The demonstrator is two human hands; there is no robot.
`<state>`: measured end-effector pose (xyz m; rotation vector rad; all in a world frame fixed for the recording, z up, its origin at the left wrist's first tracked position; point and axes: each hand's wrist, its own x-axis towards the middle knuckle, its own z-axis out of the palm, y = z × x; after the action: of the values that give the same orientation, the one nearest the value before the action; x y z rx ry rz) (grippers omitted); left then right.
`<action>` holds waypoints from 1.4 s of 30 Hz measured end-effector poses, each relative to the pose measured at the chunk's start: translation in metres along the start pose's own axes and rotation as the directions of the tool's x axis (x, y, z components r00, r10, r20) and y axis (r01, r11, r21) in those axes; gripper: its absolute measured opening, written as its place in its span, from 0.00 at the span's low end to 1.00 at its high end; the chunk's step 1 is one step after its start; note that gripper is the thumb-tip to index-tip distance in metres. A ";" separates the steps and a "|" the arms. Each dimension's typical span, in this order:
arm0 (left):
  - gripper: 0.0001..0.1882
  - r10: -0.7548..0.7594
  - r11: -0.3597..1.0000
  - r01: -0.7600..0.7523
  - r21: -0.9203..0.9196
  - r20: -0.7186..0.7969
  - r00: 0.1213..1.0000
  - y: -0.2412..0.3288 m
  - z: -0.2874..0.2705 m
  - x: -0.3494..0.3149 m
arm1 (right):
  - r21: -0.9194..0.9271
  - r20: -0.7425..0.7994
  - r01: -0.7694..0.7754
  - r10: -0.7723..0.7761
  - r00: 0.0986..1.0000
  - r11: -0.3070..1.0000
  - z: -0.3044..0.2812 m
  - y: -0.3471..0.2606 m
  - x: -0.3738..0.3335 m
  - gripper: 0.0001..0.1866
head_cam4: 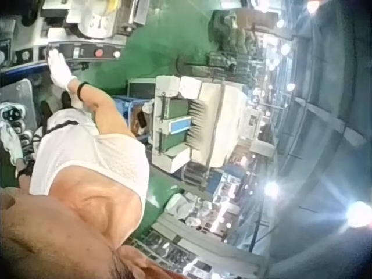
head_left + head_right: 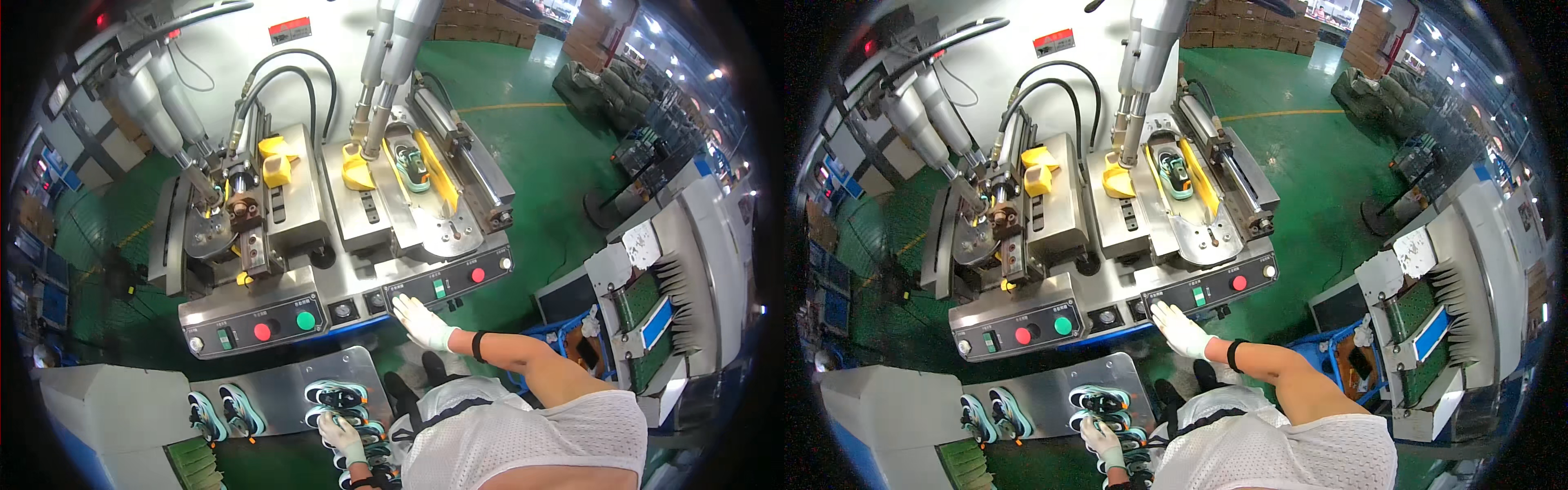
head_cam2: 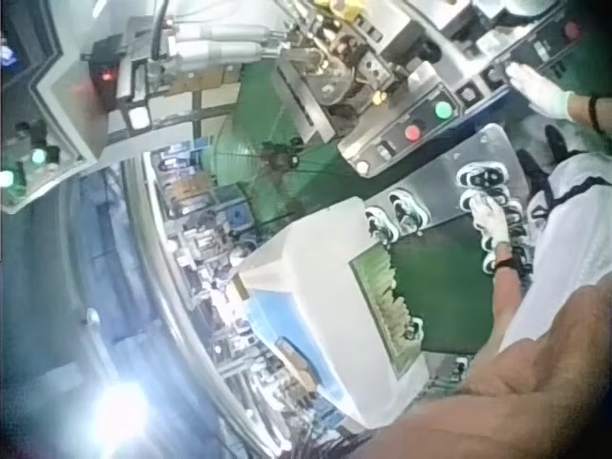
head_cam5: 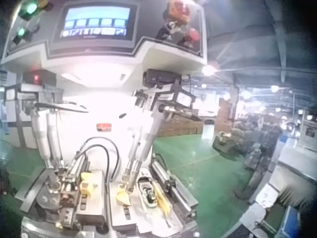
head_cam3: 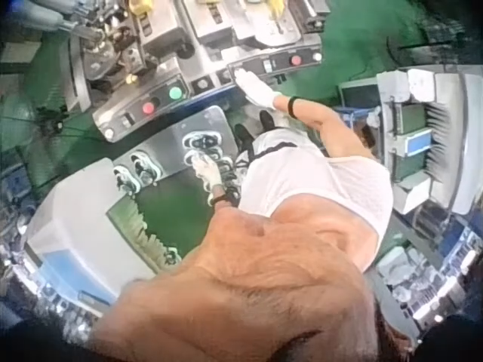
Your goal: Operating a shoe pressing machine to attach soles and maintain sneaker shape on a factory assembly line.
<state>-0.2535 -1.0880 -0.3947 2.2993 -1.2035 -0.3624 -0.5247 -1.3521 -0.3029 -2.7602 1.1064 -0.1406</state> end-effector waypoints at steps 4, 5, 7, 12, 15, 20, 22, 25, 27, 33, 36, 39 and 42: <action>0.18 0.010 1.000 -0.010 -0.011 -0.033 0.999 0.001 0.005 0.000 | 0.024 0.042 0.004 -0.005 0.999 1.000 -0.002 0.006 -0.009 0.36; 0.18 0.007 1.000 -0.008 -0.020 -0.061 0.998 0.001 0.007 0.000 | 0.093 -0.072 0.023 -0.016 0.997 0.995 -0.003 0.007 -0.016 0.36; 0.17 -0.001 0.999 -0.001 -0.033 -0.082 0.997 0.001 0.010 0.000 | 0.140 -0.120 0.056 -0.040 0.992 0.989 -0.006 0.007 -0.032 0.36; 0.18 -0.076 0.997 0.077 0.000 -0.116 0.990 -0.003 0.019 0.003 | 0.434 -0.044 -0.084 0.114 0.992 0.897 0.000 0.007 -0.080 0.34; 0.18 -0.089 0.995 0.093 0.023 -0.134 0.987 -0.007 0.023 0.005 | 0.468 0.015 -0.132 0.141 0.990 0.874 0.015 0.015 -0.105 0.32; 0.21 -0.132 0.991 0.129 -0.036 -0.125 0.983 -0.013 0.028 0.005 | 0.469 0.240 -0.302 0.210 0.948 0.830 0.041 0.035 -0.137 0.31; 0.21 -0.145 0.989 0.142 -0.029 -0.132 0.981 -0.014 0.028 0.006 | 0.423 0.332 -0.343 0.208 0.920 0.839 0.049 0.041 -0.142 0.31; 0.23 -0.177 0.984 0.175 -0.032 -0.109 0.978 -0.008 0.024 0.006 | 0.458 0.334 -0.308 0.160 0.929 0.834 0.055 0.048 -0.144 0.31; 0.25 -0.191 0.980 0.182 -0.081 -0.116 0.975 -0.001 0.018 0.004 | 0.466 0.345 -0.288 0.128 0.930 0.837 0.056 0.048 -0.141 0.31; 0.33 -0.340 0.940 0.337 -0.046 -0.118 0.933 0.028 0.003 -0.014 | 0.509 0.443 -0.241 -0.011 0.896 0.826 0.052 0.037 -0.110 0.31; 0.36 -0.354 0.933 0.359 0.031 -0.101 0.930 0.034 0.004 -0.022 | 0.637 0.390 -0.184 -0.107 0.915 0.749 0.047 0.021 -0.087 0.31; 0.33 -0.273 0.962 0.265 -0.064 -0.207 0.940 0.034 0.004 -0.025 | 0.700 0.309 -0.091 -0.185 0.933 0.709 0.036 0.006 -0.074 0.30; 0.32 -0.349 0.937 0.342 -0.072 -0.121 0.929 0.018 -0.005 -0.021 | 0.567 0.349 -0.049 -0.185 0.919 0.822 0.034 -0.012 -0.055 0.31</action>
<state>-0.2756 -1.0780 -0.3810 2.4482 -0.7142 -0.3526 -0.5509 -1.3014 -0.3359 -2.1566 0.7059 0.0669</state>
